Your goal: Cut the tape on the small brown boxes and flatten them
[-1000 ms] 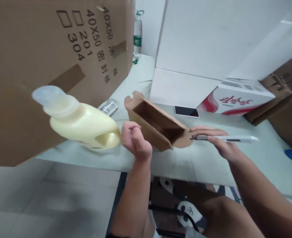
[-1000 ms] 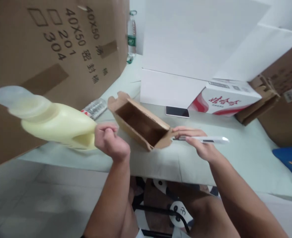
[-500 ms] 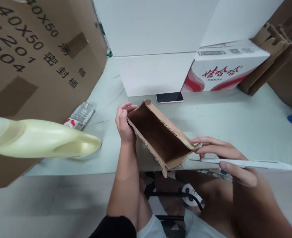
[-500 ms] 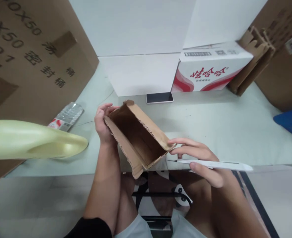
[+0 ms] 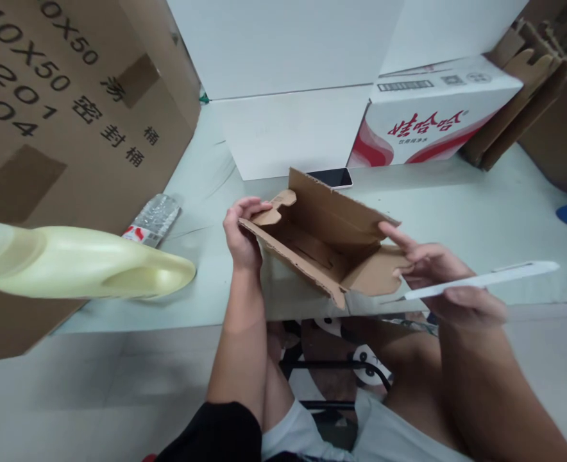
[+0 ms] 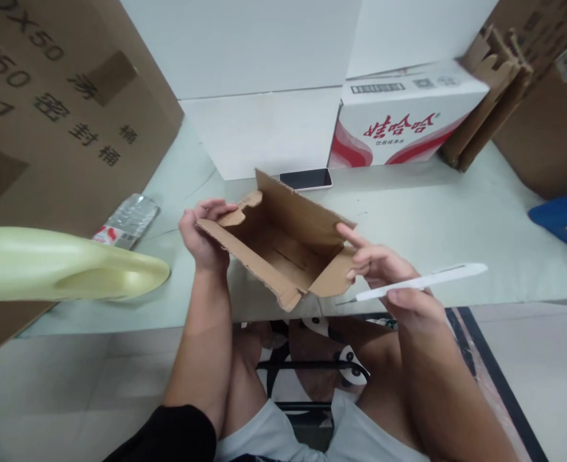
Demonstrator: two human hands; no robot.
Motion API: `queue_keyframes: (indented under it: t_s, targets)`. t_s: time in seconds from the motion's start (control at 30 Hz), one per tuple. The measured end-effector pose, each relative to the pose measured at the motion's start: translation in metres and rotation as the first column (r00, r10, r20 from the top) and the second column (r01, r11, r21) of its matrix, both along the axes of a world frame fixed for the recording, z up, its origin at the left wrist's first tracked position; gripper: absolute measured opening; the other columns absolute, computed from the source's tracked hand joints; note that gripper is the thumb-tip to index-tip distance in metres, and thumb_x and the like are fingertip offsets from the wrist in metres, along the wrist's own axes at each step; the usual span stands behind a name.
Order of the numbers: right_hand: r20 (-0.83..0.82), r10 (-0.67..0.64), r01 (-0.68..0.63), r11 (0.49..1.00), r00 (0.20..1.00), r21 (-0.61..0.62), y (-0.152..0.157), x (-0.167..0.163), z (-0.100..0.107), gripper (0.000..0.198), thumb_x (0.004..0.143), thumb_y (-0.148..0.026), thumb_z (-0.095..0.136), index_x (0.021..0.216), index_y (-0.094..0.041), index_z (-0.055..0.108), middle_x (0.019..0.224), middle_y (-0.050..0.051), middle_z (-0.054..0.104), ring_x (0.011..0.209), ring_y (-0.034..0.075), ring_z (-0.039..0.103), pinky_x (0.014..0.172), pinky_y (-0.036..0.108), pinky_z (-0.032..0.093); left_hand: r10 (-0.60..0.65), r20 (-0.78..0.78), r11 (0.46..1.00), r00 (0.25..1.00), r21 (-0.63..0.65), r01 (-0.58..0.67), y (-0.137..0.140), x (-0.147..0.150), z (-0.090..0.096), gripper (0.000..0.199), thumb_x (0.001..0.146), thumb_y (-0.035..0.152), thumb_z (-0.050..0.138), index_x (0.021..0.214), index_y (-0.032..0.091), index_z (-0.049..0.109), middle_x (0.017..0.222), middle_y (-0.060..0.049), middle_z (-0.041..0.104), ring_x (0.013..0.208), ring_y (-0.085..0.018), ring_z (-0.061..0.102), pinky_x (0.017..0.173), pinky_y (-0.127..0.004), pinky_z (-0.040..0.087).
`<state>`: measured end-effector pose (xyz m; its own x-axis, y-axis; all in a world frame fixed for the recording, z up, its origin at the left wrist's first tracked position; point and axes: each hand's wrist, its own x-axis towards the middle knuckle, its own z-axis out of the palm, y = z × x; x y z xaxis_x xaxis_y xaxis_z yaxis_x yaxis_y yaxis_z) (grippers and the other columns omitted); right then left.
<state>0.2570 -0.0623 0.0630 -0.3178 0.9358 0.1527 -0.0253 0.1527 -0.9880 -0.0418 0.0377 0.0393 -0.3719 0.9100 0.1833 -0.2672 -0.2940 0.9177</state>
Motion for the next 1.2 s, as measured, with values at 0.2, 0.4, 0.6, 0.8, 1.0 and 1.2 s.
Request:
queue_keyframes:
  t_s: [0.2, 0.4, 0.6, 0.8, 1.0, 1.2]
  targets:
    - [-0.1, -0.016, 0.024, 0.996, 0.995, 0.084, 0.018, -0.017, -0.014, 0.042, 0.078, -0.052, 0.062, 0.119, -0.042, 0.062, 0.155, -0.005, 0.052, 0.143, 0.034, 0.048, 0.104, 0.053, 0.046, -0.099, -0.094, 0.992, 0.991, 0.075, 0.106, 0.001, 0.002, -0.005, 0.06, 0.088, 0.074, 0.042, 0.086, 0.02, 0.07, 0.083, -0.008, 0.072, 0.086, -0.024, 0.07, 0.085, -0.039, 0.055]
    - [0.006, -0.05, 0.049, 0.988, 0.999, 0.144, 0.025, -0.016, -0.019, 0.046, 0.08, -0.057, 0.058, 0.116, -0.03, 0.071, 0.148, 0.004, 0.058, 0.142, 0.038, 0.046, 0.118, 0.058, 0.032, 0.103, -0.436, 0.994, 0.894, 0.082, -0.074, 0.008, 0.002, -0.017, 0.05, 0.078, 0.062, 0.073, 0.104, 0.019, 0.068, 0.099, -0.006, 0.071, 0.096, -0.022, 0.068, 0.089, -0.034, 0.053]
    - [-0.19, -0.217, 0.24, 0.964, 0.957, 0.11, 0.03, -0.003, -0.036, 0.046, 0.074, -0.061, 0.058, 0.107, -0.032, 0.073, 0.158, -0.004, 0.046, 0.154, 0.035, 0.029, 0.128, 0.055, 0.017, 0.124, -0.535, 0.988, 0.836, 0.141, -0.056, 0.011, 0.005, -0.024, 0.055, 0.081, 0.058, 0.073, 0.122, 0.023, 0.063, 0.122, -0.011, 0.067, 0.113, -0.027, 0.065, 0.104, -0.043, 0.05]
    - [-0.175, -0.068, 0.078, 0.996, 0.982, 0.05, 0.025, -0.002, -0.039, 0.037, 0.077, -0.059, 0.06, 0.099, -0.03, 0.069, 0.115, 0.004, 0.077, 0.14, 0.035, 0.049, 0.127, 0.058, 0.014, 0.085, -0.752, 0.974, 0.653, 0.202, 0.106, 0.011, 0.006, -0.021, 0.041, 0.091, 0.055, 0.06, 0.11, 0.023, 0.076, 0.14, -0.012, 0.06, 0.132, -0.03, 0.056, 0.115, -0.051, 0.043]
    - [-0.321, -0.253, 0.253, 0.967, 0.913, -0.042, 0.031, 0.008, -0.061, 0.039, 0.079, -0.061, 0.048, 0.095, -0.031, 0.067, 0.134, 0.002, 0.068, 0.141, 0.033, 0.049, 0.118, 0.056, 0.035, 0.0, -0.705, 0.991, 0.709, 0.095, 0.095, 0.016, -0.01, -0.025, 0.041, 0.087, 0.057, 0.063, 0.1, 0.023, 0.081, 0.133, -0.012, 0.064, 0.127, -0.03, 0.06, 0.114, -0.05, 0.044]
    - [-0.273, -0.093, 0.034, 0.976, 0.957, -0.214, 0.047, 0.001, -0.075, 0.048, 0.081, -0.064, 0.045, 0.092, -0.026, 0.072, 0.129, 0.005, 0.07, 0.142, 0.034, 0.048, 0.12, 0.055, 0.032, 0.17, -0.337, 0.967, 0.926, -0.121, -0.222, 0.027, -0.026, -0.033, 0.037, 0.077, 0.05, 0.069, 0.1, 0.022, 0.076, 0.142, -0.01, 0.06, 0.126, -0.03, 0.059, 0.081, -0.034, 0.058]
